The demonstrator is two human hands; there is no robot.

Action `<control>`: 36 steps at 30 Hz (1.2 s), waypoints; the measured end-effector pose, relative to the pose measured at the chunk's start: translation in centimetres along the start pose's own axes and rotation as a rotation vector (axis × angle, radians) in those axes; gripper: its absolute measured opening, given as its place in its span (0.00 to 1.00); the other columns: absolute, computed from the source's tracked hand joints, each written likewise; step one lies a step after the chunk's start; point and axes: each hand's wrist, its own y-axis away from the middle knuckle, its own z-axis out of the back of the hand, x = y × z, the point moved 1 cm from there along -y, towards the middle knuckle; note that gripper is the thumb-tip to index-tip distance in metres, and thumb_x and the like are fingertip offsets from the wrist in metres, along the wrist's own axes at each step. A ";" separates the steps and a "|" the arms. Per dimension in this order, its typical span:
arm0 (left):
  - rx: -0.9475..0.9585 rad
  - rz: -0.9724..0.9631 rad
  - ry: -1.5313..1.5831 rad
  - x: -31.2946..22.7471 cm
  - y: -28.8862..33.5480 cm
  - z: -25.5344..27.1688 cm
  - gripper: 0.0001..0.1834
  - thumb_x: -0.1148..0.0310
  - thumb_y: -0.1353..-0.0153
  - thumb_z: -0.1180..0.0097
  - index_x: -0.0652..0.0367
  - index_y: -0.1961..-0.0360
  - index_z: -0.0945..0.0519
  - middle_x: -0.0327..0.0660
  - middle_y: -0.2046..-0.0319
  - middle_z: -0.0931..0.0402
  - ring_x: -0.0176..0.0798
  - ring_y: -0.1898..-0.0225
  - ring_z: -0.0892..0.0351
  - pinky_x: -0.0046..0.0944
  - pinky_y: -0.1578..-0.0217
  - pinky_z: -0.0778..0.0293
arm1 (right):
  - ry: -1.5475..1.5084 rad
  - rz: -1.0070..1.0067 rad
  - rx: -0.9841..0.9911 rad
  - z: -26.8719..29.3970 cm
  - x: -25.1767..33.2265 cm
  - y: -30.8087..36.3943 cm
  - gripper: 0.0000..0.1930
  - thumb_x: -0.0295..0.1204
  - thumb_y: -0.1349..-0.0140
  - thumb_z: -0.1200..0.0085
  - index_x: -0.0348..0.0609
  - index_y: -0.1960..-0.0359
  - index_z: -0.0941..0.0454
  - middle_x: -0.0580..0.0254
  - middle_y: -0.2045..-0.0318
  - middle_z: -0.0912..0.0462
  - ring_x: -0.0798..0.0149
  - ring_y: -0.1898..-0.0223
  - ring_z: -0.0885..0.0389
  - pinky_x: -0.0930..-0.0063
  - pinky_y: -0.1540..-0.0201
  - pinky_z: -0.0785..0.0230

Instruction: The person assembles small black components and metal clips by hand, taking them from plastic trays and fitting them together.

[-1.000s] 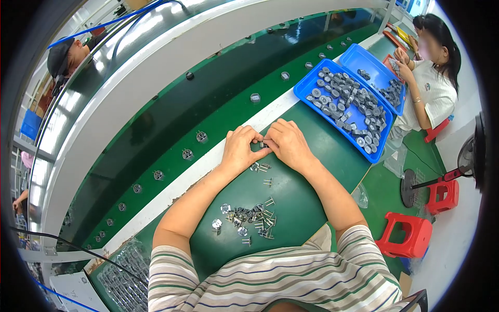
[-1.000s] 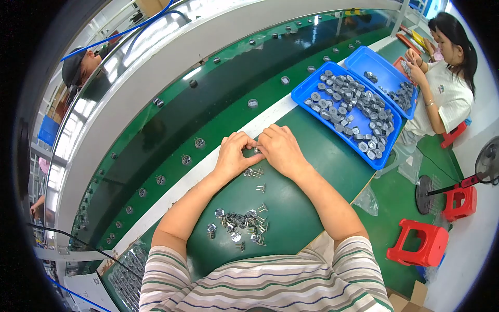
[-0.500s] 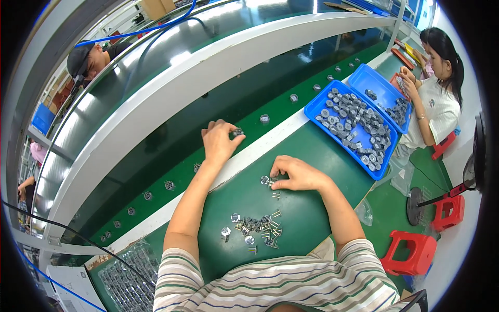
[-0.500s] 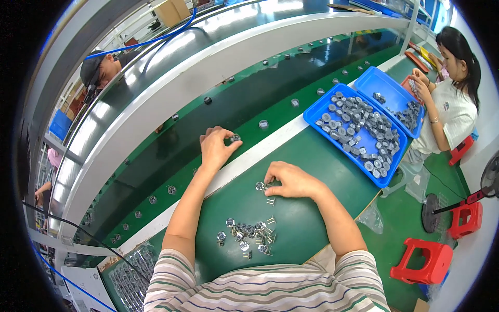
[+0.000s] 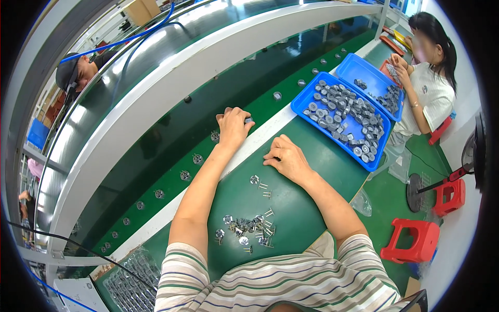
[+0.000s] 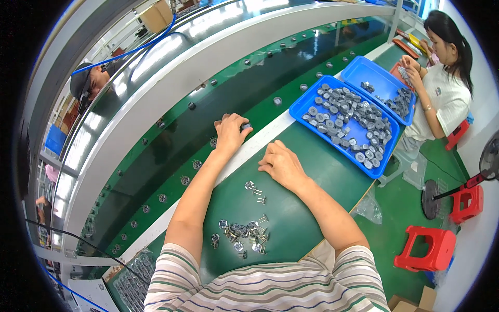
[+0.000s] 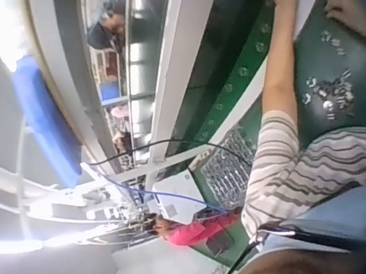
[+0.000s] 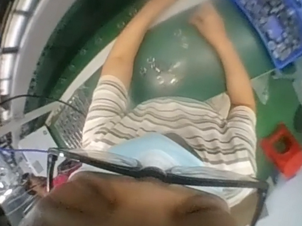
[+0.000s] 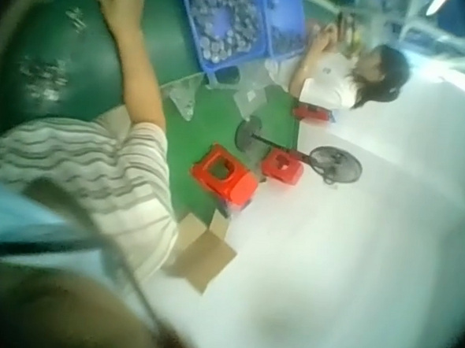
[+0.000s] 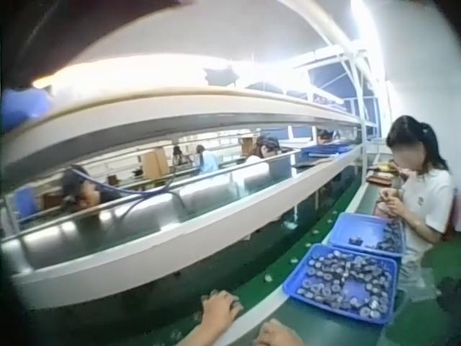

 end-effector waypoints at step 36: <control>0.061 -0.048 0.391 -3.0 10.4 2.9 0.20 0.59 0.52 0.18 0.55 0.61 0.14 0.36 0.56 0.21 0.44 0.49 0.25 0.48 0.49 0.38 | -0.007 -0.093 0.075 -2.5 0.3 -1.5 0.06 0.28 0.41 0.32 0.47 0.67 0.18 0.67 0.66 0.18 0.57 0.56 0.20 0.59 0.52 0.34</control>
